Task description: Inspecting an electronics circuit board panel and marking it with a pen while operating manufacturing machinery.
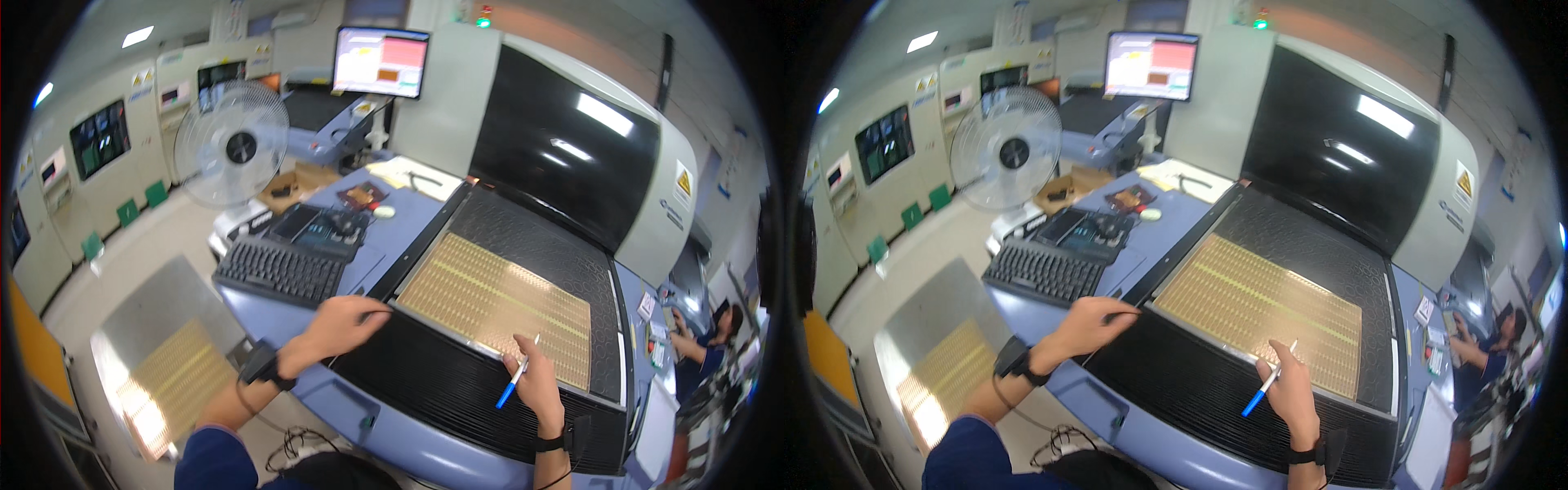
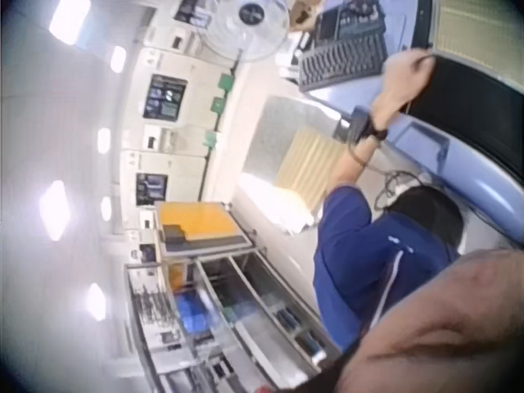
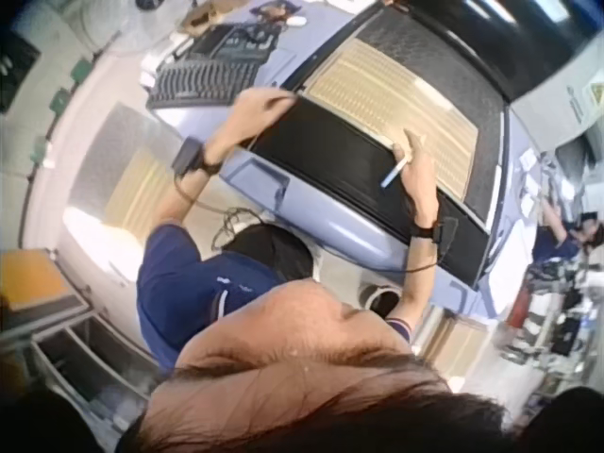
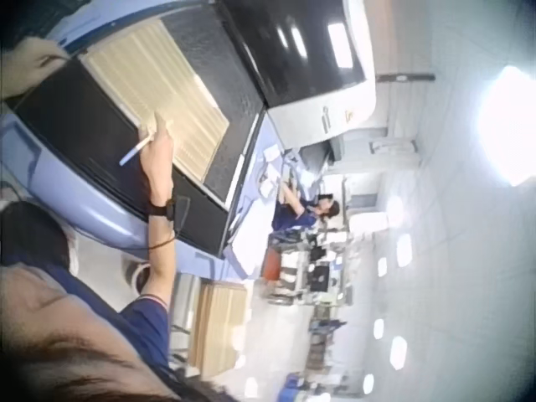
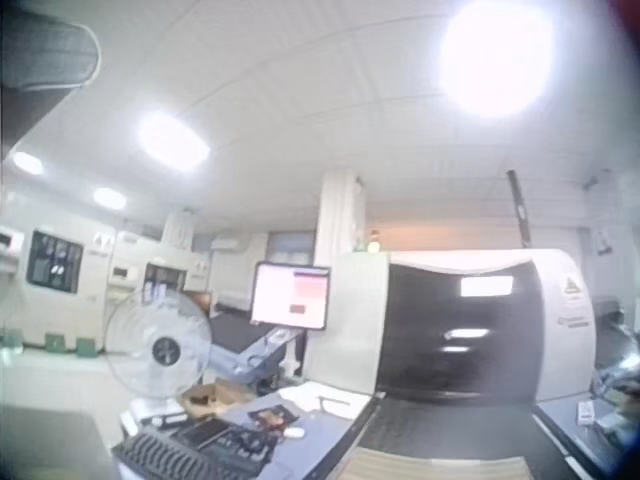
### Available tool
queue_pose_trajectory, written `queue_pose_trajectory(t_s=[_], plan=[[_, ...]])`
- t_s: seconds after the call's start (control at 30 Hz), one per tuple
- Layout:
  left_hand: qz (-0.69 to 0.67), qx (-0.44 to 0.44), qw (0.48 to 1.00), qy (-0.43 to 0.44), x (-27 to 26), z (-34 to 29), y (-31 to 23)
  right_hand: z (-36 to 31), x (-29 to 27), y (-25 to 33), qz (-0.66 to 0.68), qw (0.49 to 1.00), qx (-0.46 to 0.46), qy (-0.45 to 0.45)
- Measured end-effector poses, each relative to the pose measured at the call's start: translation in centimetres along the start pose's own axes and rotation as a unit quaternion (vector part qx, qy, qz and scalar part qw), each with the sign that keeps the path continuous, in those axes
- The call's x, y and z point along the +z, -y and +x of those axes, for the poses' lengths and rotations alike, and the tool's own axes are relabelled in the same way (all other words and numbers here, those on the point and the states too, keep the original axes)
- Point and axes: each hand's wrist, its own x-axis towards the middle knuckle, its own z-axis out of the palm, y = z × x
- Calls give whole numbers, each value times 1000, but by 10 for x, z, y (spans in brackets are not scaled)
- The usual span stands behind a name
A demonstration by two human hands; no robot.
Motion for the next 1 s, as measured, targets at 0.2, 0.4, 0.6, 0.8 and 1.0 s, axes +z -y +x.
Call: queue_pose_trajectory(t_s=[0.2, 0.4, 0.6, 0.8, 1.0], plan=[[-127, 132, 981, 64, 78, 40, -46, 17, 39, 50, 114, 989, -83, -38], [-187, 156, 968, 70, 112, 22, -34, -10, 69, 32, 95, 988, -107, -54], [-191, 199, 961, 7, 113, 12, -46, -21, 75, 36, 102, 989, -93, -60], [-214, 178, 960, -10, 119, 10, -48, -22, 75, 32, 76, 990, -96, -76], [-224, 166, 960, 22, 113, 9, -48, -18, 66, 53, 20, 988, -112, -104]])
